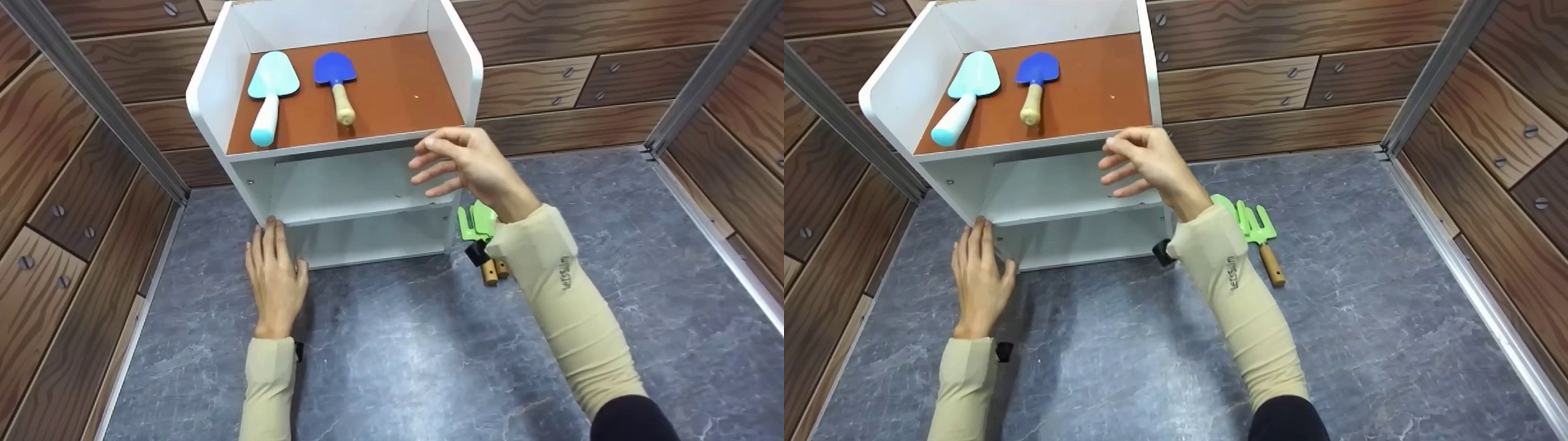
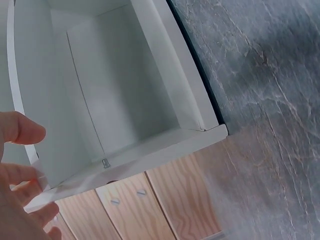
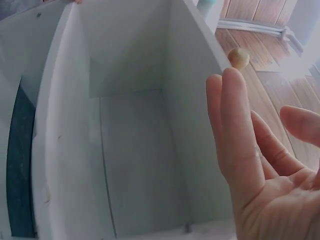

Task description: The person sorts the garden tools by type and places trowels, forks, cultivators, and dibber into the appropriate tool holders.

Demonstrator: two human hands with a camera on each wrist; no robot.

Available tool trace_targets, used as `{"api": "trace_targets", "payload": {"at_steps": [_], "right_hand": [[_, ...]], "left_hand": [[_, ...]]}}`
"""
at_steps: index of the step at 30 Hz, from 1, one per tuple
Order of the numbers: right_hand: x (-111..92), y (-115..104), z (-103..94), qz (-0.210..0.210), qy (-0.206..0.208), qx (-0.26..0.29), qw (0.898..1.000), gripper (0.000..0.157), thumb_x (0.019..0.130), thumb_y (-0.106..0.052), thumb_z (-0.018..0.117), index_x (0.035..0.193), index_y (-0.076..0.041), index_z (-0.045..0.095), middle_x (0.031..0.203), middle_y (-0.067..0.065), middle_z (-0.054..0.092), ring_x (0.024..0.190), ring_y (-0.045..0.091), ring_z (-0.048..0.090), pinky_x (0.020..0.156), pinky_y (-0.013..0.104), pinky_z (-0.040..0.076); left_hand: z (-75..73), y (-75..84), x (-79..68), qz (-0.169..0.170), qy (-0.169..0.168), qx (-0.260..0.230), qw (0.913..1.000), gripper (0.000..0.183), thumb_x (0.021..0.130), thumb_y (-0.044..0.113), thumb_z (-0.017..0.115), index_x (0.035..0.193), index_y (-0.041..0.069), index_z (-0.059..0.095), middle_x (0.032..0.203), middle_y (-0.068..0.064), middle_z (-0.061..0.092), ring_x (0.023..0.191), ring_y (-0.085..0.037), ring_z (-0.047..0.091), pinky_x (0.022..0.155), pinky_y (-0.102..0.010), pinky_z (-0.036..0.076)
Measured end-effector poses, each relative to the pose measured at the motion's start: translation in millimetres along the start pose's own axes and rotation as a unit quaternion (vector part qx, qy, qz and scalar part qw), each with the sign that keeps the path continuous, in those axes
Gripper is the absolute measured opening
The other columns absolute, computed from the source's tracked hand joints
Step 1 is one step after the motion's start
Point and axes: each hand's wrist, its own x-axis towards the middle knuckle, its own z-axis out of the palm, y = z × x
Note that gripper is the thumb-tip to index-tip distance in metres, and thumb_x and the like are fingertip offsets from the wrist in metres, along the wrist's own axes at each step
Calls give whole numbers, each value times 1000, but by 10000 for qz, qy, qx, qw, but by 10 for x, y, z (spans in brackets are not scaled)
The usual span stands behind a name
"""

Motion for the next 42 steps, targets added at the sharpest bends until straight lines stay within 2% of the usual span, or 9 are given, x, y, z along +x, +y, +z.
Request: {"api": "trace_targets", "payload": {"at_steps": [5,15,22,27,36,42], "right_hand": [[-55,110,-109,184,34,66,9998,22,105,-16,54,112,1,67,98,15,74,78,28,75,62,41,63],[-148,259,-301,508,68,-31,9987,39,106,-19,53,136,6,55,100,14,75,80,27,75,62,39,63],[-216,355,-463,756,131,-119,9970,42,104,-23,57,136,5,56,103,13,75,83,27,75,64,39,63],[-288,433,-601,913,160,-253,9954,50,105,-28,56,141,6,52,107,13,74,86,28,75,69,42,63],[-335,569,-803,1127,354,93,9929,54,105,-28,57,142,9,47,104,14,75,83,28,75,68,40,63],[-325,669,-900,1463,572,-3,9876,56,106,-30,54,146,8,44,105,11,75,87,28,75,71,40,63]], "left_hand": [[-22,7,2,27,-10,1,10000,68,85,2,69,147,-9,43,151,-24,43,139,-48,35,118,-62,20],[-12,-2,-22,-10,-7,-7,10000,70,83,0,71,147,-9,42,152,-25,42,140,-49,35,118,-62,21],[1,7,-28,-1,-21,21,10000,69,85,1,68,147,-10,42,152,-26,41,140,-49,34,117,-63,22],[12,15,-14,27,-15,33,10000,69,84,1,69,146,-11,42,151,-26,41,140,-49,34,117,-64,22],[17,21,-4,26,46,8,10000,69,83,2,70,145,-12,43,151,-27,42,140,-50,34,117,-64,22],[26,23,-1,19,66,-6,10000,69,82,2,70,145,-11,44,151,-26,42,139,-49,35,116,-64,24]]}}
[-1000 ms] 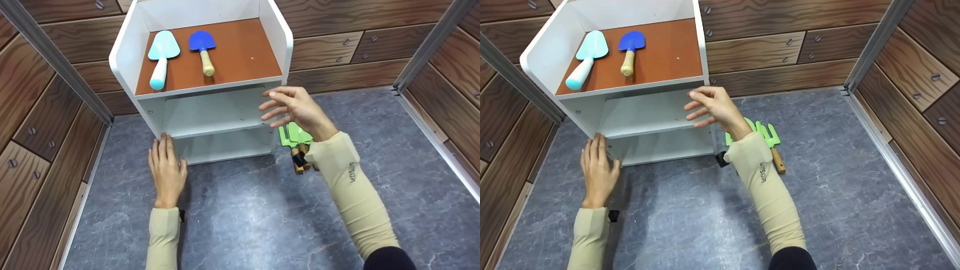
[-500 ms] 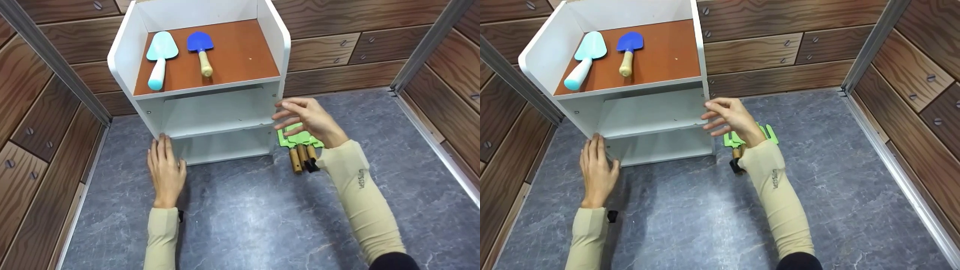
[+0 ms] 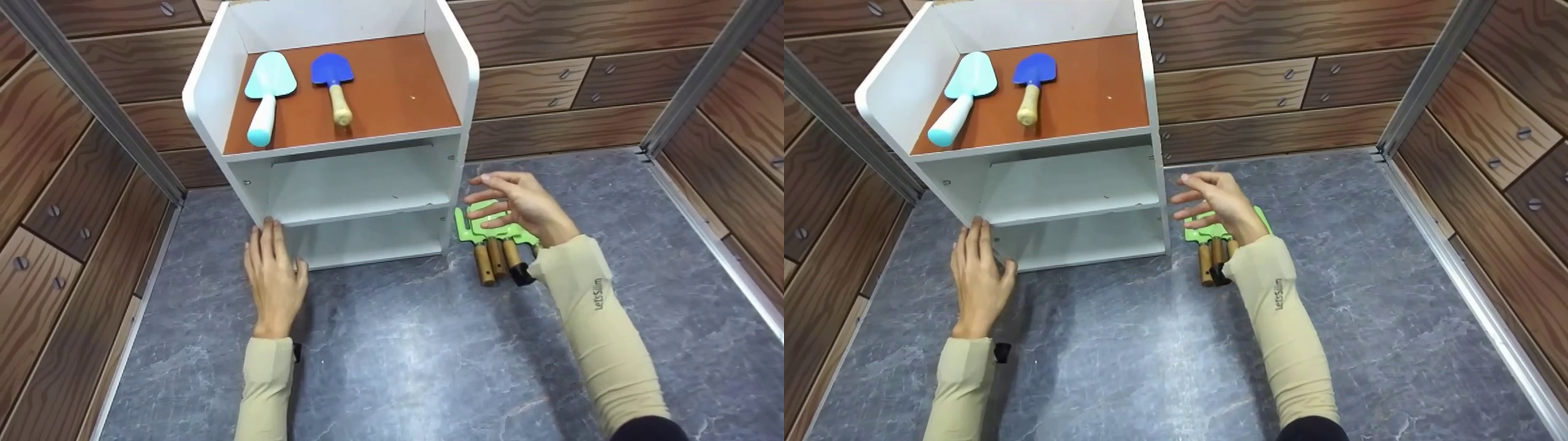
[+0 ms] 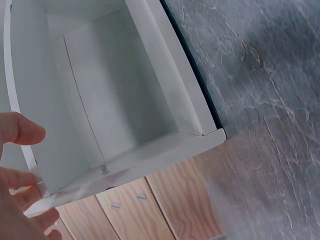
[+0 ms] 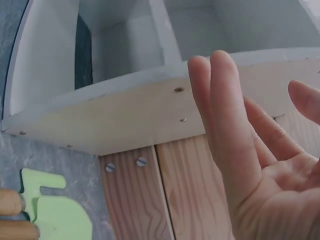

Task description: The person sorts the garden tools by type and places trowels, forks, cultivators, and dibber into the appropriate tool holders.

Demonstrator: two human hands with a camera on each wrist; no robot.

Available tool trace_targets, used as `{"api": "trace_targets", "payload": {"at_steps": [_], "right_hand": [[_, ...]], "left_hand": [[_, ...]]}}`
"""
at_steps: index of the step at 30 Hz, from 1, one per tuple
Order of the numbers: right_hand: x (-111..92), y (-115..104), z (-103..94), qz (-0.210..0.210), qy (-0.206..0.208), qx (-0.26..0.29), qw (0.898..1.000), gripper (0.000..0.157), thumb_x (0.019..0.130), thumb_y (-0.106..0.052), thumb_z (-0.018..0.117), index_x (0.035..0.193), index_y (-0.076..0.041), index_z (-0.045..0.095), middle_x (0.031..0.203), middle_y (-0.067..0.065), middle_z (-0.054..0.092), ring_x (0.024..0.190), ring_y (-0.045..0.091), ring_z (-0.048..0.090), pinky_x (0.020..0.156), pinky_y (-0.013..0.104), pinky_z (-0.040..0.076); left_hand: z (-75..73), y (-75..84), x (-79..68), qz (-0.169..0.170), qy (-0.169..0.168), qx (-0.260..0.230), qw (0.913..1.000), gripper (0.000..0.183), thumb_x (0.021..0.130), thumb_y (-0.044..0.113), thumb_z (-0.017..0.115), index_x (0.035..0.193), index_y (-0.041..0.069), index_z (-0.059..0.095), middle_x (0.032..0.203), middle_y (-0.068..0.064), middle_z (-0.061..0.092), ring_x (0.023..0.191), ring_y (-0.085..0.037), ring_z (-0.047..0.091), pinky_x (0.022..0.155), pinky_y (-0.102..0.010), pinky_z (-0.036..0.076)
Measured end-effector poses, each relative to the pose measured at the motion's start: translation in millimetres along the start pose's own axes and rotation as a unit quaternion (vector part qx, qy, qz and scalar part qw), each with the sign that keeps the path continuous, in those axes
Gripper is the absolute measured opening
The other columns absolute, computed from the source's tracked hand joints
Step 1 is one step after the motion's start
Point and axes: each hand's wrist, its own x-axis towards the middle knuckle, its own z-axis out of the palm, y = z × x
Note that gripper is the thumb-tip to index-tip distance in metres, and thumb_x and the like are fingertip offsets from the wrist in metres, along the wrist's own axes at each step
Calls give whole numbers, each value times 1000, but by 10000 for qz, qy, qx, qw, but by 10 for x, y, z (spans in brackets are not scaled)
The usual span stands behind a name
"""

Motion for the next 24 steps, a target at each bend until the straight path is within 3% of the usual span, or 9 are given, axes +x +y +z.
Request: {"api": "trace_targets", "payload": {"at_steps": [8,16,24], "right_hand": [[24,122,-126,340,165,-145,9992,60,108,-39,45,148,6,43,106,8,74,88,26,75,75,41,62],[28,221,-234,569,284,-328,9974,63,107,-44,45,147,5,42,106,8,74,89,26,75,77,40,62],[32,317,-334,717,310,-527,9956,62,108,-40,43,149,7,39,120,17,69,94,28,74,83,44,60]], "left_hand": [[5,3,-2,15,-43,0,10000,70,82,2,69,146,-11,42,152,-26,41,140,-49,34,117,-63,23],[-11,11,-10,-24,-103,43,9999,71,82,2,69,146,-11,42,153,-26,40,140,-49,33,117,-63,22],[-20,10,1,-21,-102,26,9999,70,83,3,70,146,-10,42,152,-26,41,139,-49,34,117,-64,22]]}}
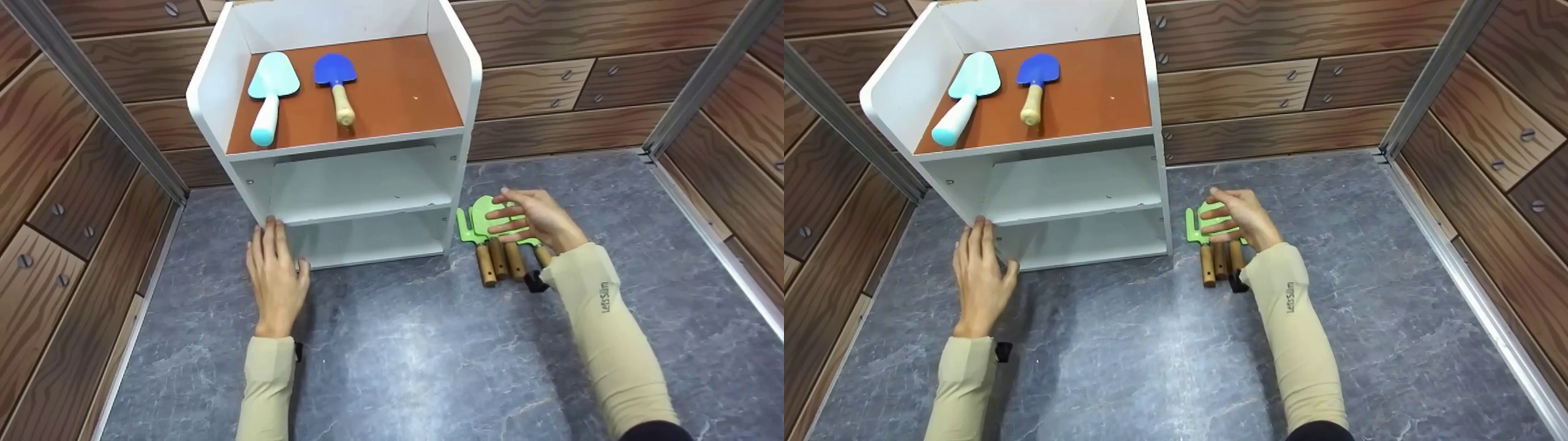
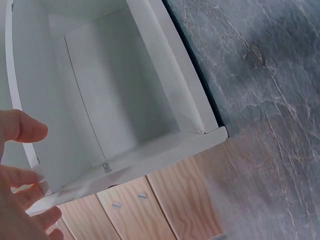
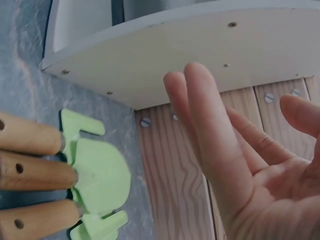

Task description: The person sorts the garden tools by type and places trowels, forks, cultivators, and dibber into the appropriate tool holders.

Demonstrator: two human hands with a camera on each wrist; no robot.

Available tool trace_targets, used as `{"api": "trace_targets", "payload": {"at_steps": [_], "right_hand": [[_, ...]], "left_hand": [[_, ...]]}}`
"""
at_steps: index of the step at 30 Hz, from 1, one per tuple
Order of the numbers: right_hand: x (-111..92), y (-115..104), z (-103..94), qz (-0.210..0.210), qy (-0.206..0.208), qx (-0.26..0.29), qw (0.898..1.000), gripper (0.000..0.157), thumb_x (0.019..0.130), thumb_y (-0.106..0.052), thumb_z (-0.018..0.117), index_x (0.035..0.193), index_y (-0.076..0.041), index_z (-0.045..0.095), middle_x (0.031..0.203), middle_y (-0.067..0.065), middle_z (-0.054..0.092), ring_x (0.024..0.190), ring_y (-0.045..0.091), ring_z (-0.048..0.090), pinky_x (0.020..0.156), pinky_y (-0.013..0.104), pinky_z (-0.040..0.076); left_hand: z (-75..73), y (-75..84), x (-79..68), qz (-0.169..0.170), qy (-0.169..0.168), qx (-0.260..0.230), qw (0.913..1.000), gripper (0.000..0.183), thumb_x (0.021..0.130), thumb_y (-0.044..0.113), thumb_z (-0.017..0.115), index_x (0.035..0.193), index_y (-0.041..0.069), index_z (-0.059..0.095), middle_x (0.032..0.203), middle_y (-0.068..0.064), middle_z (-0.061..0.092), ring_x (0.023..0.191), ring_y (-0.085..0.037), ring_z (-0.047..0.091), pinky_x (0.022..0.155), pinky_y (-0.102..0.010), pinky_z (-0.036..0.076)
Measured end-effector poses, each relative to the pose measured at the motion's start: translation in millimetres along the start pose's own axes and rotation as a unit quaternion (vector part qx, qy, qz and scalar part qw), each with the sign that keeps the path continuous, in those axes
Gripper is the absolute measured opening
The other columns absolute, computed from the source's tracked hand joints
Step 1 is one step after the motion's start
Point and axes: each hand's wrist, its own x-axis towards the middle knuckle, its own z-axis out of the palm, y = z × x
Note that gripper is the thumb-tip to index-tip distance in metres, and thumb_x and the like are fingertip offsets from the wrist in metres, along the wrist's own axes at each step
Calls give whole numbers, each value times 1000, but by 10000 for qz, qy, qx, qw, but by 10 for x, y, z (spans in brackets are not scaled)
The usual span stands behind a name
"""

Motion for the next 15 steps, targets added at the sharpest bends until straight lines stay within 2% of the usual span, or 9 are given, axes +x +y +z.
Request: {"api": "trace_targets", "payload": {"at_steps": [7,15], "right_hand": [[49,119,-77,141,23,-117,9998,64,109,-38,42,151,10,34,125,20,66,99,30,73,81,39,61],[95,272,-148,437,130,-157,9988,63,109,-35,41,151,12,33,121,20,66,95,27,73,82,40,61]], "left_hand": [[5,-5,-2,-23,46,-4,10000,70,83,3,70,146,-10,43,152,-26,41,139,-49,35,116,-64,24],[9,-9,-6,-37,-3,20,10000,70,84,3,69,147,-9,42,152,-25,41,140,-48,34,115,-64,25]]}}
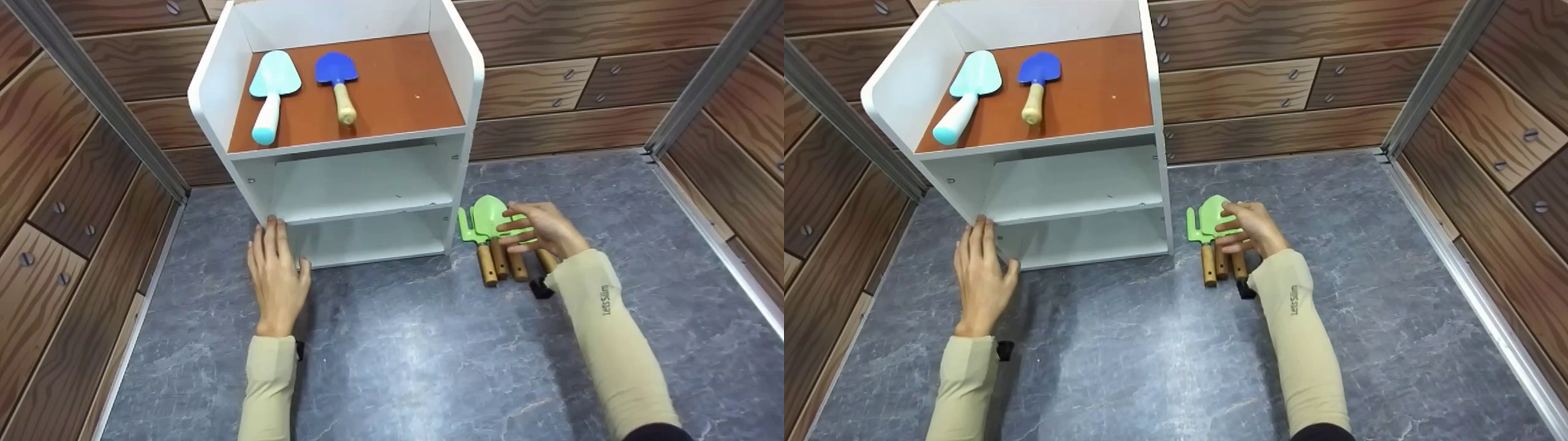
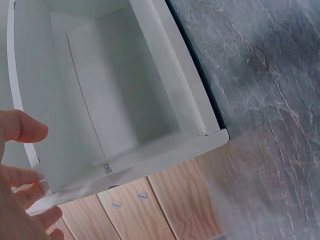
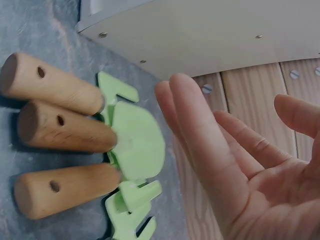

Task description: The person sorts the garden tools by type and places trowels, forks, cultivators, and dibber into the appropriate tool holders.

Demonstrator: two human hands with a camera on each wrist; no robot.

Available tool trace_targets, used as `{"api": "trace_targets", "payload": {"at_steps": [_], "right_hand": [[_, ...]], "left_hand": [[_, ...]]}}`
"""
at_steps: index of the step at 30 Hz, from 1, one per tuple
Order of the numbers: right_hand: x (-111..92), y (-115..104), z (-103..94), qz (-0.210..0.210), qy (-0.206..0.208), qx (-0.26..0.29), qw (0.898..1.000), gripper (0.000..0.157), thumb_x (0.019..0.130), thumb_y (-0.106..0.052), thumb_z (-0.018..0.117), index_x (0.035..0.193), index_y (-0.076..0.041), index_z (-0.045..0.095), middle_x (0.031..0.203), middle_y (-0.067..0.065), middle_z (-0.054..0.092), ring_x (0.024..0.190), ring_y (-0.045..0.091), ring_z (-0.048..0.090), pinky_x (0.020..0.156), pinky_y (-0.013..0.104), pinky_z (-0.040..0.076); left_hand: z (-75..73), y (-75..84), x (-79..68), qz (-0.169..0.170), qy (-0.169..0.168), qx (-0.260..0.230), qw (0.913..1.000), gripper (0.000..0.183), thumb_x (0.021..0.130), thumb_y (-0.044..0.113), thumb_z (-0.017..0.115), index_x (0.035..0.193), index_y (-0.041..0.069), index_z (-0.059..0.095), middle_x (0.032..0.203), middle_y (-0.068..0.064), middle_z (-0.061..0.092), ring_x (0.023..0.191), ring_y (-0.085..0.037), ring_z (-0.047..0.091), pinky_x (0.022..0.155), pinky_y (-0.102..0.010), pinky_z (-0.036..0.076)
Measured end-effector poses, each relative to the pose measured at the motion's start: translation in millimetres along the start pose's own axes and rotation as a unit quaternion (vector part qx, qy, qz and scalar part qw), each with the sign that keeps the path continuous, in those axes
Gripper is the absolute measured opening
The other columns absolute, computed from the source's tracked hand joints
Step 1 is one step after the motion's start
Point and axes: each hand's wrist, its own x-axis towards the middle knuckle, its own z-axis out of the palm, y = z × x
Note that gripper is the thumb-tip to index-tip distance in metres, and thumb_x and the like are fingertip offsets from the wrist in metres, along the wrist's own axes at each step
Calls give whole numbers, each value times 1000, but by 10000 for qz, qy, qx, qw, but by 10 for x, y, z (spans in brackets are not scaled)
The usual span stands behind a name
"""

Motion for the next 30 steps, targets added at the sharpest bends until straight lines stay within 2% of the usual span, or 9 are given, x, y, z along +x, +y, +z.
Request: {"api": "trace_targets", "payload": {"at_steps": [3,8,11,30], "right_hand": [[23,56,-12,124,2,-6,9999,65,109,-37,41,151,12,31,123,22,64,94,27,73,83,40,61],[51,120,-17,273,-4,-84,9996,68,109,-39,40,153,11,28,139,32,51,94,27,73,85,41,60],[62,144,-15,322,4,-177,9993,67,109,-38,39,154,11,26,143,35,47,94,26,74,84,40,61],[88,171,60,417,33,-639,9971,64,108,-30,42,152,14,26,140,40,46,78,20,73,72,36,63]], "left_hand": [[7,-6,-6,-13,-10,3,10000,70,83,2,69,147,-9,42,153,-25,41,140,-48,34,116,-64,24],[6,-5,-13,-22,-1,-30,10000,70,83,1,69,147,-10,42,153,-25,41,140,-48,34,116,-64,24],[6,-8,-12,-11,8,-15,10000,71,82,1,70,146,-10,42,153,-25,41,140,-48,35,116,-64,24],[0,-11,0,40,-17,-2,10000,70,83,1,69,146,-10,41,152,-26,41,139,-49,35,116,-64,24]]}}
